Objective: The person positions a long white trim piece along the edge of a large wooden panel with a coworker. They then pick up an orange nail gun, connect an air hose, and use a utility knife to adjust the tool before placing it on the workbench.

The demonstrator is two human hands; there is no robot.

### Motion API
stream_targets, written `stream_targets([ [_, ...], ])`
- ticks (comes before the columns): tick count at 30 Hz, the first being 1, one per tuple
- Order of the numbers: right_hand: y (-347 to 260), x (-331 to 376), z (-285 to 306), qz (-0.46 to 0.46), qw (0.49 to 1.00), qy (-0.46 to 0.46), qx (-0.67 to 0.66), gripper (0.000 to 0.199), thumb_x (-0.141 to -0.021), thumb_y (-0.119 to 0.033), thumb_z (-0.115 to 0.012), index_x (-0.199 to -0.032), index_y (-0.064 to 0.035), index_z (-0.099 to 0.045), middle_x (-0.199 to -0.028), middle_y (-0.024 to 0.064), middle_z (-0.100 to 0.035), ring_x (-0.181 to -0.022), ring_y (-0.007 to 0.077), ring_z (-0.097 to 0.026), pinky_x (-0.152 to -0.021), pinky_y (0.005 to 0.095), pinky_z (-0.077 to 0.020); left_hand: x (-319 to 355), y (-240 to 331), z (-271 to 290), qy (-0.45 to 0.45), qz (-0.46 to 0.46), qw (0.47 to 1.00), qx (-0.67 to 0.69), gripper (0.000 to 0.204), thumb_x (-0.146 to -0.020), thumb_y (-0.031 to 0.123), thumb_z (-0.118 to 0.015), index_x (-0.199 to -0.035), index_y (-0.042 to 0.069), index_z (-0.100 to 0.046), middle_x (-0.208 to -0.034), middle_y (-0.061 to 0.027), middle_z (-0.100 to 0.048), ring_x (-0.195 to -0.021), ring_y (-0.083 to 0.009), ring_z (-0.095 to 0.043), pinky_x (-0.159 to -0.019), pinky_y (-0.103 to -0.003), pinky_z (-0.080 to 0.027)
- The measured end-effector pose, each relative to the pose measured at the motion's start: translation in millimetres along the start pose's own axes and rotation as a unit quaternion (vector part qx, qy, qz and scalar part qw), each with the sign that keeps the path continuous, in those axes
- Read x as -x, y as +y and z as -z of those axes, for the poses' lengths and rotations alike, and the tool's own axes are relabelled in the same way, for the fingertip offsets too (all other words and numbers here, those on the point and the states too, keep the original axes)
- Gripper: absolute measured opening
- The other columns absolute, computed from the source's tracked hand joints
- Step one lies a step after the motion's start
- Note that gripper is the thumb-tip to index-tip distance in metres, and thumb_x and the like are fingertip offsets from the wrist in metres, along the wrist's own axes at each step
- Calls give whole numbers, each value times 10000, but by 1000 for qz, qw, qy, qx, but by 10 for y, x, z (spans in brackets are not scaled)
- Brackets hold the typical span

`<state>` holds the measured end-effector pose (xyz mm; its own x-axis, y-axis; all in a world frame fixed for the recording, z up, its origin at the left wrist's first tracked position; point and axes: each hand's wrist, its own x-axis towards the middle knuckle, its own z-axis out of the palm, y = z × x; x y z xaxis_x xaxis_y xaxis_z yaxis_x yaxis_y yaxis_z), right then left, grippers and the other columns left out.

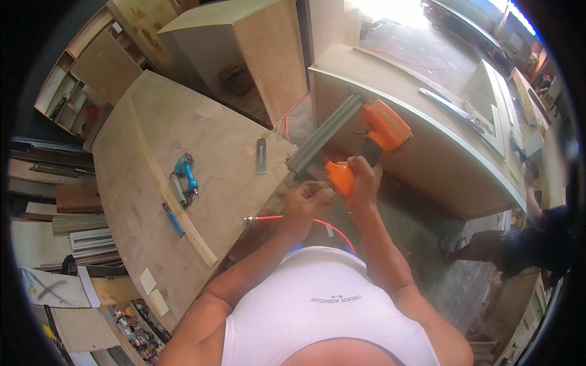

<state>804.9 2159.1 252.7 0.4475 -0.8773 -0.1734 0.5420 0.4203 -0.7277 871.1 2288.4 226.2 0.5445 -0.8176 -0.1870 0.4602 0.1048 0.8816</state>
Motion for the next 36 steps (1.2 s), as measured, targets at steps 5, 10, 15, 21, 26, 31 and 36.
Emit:
stream_targets([
  [5, 22, -20, 74, 97, 989, -32, 111, 321, -689, -10, -645, -981, -30, -513, -778, 9, -525, -640, 101, -550, -584, 256, -477, -66, -61, 6, 9, 72, 997, 21, 172, -928, 187, -627, -1024, 44, -640, -933, -60, -644, -852, -150, -637, -827, -337, -545],
  [10, -91, 64, 1, 177, 962, -50, 203, 328, -672, -7, -666, -977, -40, -551, -768, -2, -544, -625, 83, -520, -581, 254, -462, -77, -6, -93, 2, 140, 986, 91, 169, -888, 230, -652, -893, 64, -620, -853, -15, -579, -829, -123, -582, -795, -319, -503],
  [15, -139, 63, 36, 127, 971, -85, 185, 364, -681, -36, -661, -1029, -15, -558, -836, -2, -550, -684, 91, -536, -633, 254, -471, -106, -203, -64, -22, 152, 973, 169, 128, -929, 200, -594, -916, 75, -617, -872, -13, -556, -868, -114, -562, -807, -322, -521],
  [21, -173, -67, 58, -80, 995, -58, -5, 221, -727, -45, -604, -914, -52, -487, -766, 23, -520, -628, 147, -576, -588, 299, -516, 53, -163, -219, -13, 47, 973, 225, 152, -967, 145, -573, -1080, 61, -633, -1039, -45, -637, -869, -157, -643, -836, -357, -550],
  [26, -54, -306, 216, -126, 989, -33, -70, 150, -752, -43, -564, -833, -83, -444, -713, 20, -488, -591, 144, -551, -574, 311, -524, 54, -188, -239, -3, -57, 997, 47, 271, -970, 186, -594, -1193, 34, -613, -1107, -63, -633, -926, -131, -629, -846, -358, -545],
  [31, 12, -330, 255, -147, 986, -24, -77, 111, -751, -43, -563, -796, -78, -467, -704, 15, -487, -586, 136, -536, -582, 308, -527, 5, -130, -144, -36, -211, 948, -234, 414, -975, 320, -588, -1217, -15, -593, -1094, -74, -619, -939, -113, -594, -860, -287, -495],
  [36, 76, -310, 279, -191, 977, -33, -93, 87, -751, -51, -563, -772, -67, -480, -700, 26, -489, -587, 142, -550, -575, 328, -536, 11, -195, -55, -57, -226, 936, -264, 342, -981, 283, -574, -1222, 42, -594, -1101, -79, -650, -971, -181, -625, -875, -326, -487],
])
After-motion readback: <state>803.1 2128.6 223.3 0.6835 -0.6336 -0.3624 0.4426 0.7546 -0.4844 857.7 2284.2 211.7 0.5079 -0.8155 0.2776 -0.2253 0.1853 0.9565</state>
